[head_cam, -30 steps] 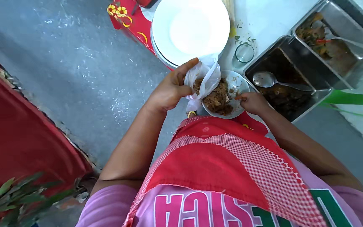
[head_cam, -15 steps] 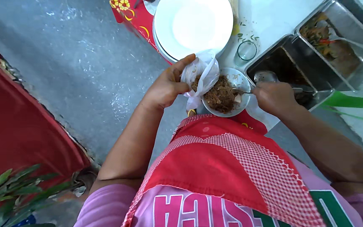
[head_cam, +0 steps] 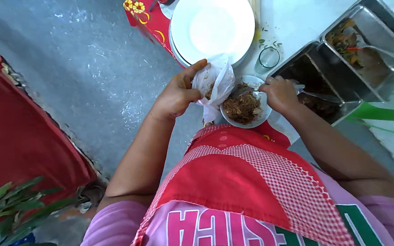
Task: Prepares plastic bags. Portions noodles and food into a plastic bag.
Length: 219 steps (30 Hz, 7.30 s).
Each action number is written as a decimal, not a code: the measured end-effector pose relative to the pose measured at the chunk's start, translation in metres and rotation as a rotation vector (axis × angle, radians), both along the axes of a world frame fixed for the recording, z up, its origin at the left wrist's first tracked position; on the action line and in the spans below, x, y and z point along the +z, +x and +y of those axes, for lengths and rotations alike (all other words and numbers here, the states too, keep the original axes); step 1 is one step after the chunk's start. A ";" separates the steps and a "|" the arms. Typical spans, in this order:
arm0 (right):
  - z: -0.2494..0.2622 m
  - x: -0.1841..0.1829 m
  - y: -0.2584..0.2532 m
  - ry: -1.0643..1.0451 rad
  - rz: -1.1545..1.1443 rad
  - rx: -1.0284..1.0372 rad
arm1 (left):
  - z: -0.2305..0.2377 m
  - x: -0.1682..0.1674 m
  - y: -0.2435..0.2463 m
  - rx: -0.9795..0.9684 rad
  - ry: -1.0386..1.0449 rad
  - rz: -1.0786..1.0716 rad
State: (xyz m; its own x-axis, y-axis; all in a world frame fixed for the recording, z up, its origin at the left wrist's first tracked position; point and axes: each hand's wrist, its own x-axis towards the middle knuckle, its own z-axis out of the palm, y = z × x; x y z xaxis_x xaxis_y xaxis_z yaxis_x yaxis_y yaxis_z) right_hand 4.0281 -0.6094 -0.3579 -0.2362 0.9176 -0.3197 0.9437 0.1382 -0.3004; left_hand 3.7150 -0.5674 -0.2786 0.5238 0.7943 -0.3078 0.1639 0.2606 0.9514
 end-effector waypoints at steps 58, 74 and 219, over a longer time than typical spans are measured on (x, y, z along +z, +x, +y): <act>-0.033 0.032 0.082 -0.009 0.385 -0.149 | 0.004 0.000 0.024 -0.126 -0.015 -0.045; 0.069 0.137 0.000 -0.302 0.154 0.253 | 0.000 0.011 0.039 -0.254 0.014 0.073; 0.015 -0.040 0.012 -0.385 0.099 -0.116 | -0.028 -0.013 -0.018 0.152 0.080 0.043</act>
